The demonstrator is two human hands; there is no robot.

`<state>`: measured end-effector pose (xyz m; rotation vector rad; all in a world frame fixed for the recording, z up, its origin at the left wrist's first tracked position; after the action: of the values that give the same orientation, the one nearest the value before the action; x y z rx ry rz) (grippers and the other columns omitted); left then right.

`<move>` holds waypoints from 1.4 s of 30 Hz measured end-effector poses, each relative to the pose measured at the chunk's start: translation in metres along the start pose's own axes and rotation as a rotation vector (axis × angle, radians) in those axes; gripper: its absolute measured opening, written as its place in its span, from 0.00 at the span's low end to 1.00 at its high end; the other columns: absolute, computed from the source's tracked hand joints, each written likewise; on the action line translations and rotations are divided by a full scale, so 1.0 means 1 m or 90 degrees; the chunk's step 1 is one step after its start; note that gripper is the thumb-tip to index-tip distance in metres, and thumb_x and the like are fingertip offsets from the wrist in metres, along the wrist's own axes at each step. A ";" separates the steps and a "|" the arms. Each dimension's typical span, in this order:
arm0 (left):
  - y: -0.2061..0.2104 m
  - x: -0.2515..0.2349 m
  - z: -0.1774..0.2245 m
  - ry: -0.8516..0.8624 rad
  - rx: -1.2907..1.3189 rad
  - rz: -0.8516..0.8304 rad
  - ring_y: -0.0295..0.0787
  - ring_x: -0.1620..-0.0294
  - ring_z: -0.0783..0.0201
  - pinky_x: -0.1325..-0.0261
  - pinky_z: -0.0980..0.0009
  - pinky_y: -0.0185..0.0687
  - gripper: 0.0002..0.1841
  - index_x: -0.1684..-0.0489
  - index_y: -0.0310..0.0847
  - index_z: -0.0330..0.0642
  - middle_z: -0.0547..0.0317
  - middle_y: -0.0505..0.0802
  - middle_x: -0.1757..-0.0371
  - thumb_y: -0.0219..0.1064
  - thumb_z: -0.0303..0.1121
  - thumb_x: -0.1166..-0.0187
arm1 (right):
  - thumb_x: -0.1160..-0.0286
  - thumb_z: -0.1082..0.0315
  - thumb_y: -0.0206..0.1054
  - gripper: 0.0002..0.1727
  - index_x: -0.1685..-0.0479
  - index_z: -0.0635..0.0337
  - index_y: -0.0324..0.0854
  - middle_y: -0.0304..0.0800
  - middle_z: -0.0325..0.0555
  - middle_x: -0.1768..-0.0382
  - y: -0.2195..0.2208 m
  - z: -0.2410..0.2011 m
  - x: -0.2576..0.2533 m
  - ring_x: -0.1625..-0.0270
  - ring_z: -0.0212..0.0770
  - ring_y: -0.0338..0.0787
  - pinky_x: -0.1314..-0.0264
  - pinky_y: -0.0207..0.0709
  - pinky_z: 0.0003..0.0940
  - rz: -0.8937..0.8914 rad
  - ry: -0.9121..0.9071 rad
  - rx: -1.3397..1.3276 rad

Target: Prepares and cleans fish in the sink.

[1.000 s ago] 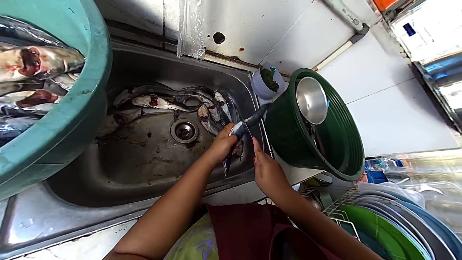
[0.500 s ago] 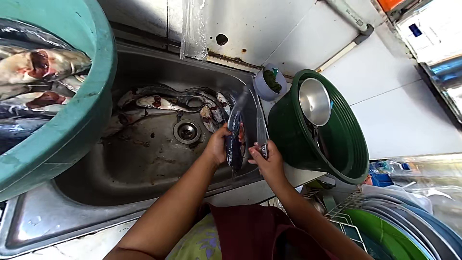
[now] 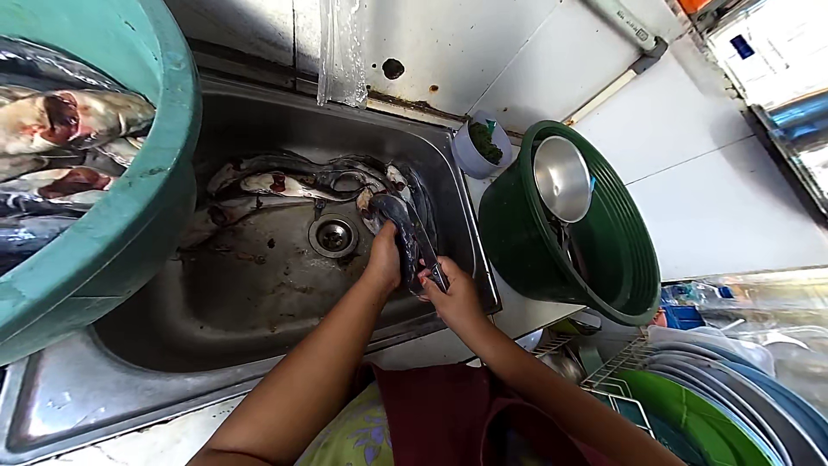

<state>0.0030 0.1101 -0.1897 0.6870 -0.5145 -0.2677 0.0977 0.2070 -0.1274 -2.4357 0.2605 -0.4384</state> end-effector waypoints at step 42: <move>0.013 -0.001 -0.013 -0.056 -0.337 -0.177 0.82 0.69 0.65 0.63 0.68 0.80 0.15 0.37 0.75 0.36 0.52 0.87 0.62 0.65 0.22 0.21 | 0.26 0.78 0.56 0.38 0.09 0.48 0.65 0.89 0.57 0.57 -0.033 -0.007 0.037 0.68 0.53 0.92 0.67 0.86 0.46 0.012 -0.151 0.649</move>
<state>0.0102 0.1268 -0.1900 0.2276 -0.4063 -0.6705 0.1317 0.2175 -0.0926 -1.4574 -0.0510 -0.1858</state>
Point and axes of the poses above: each hand's wrist, its own x-axis away from the middle knuckle, its own y-axis out of the palm, z = x × y, the point moved 4 cm from there along -x, towards the middle knuckle
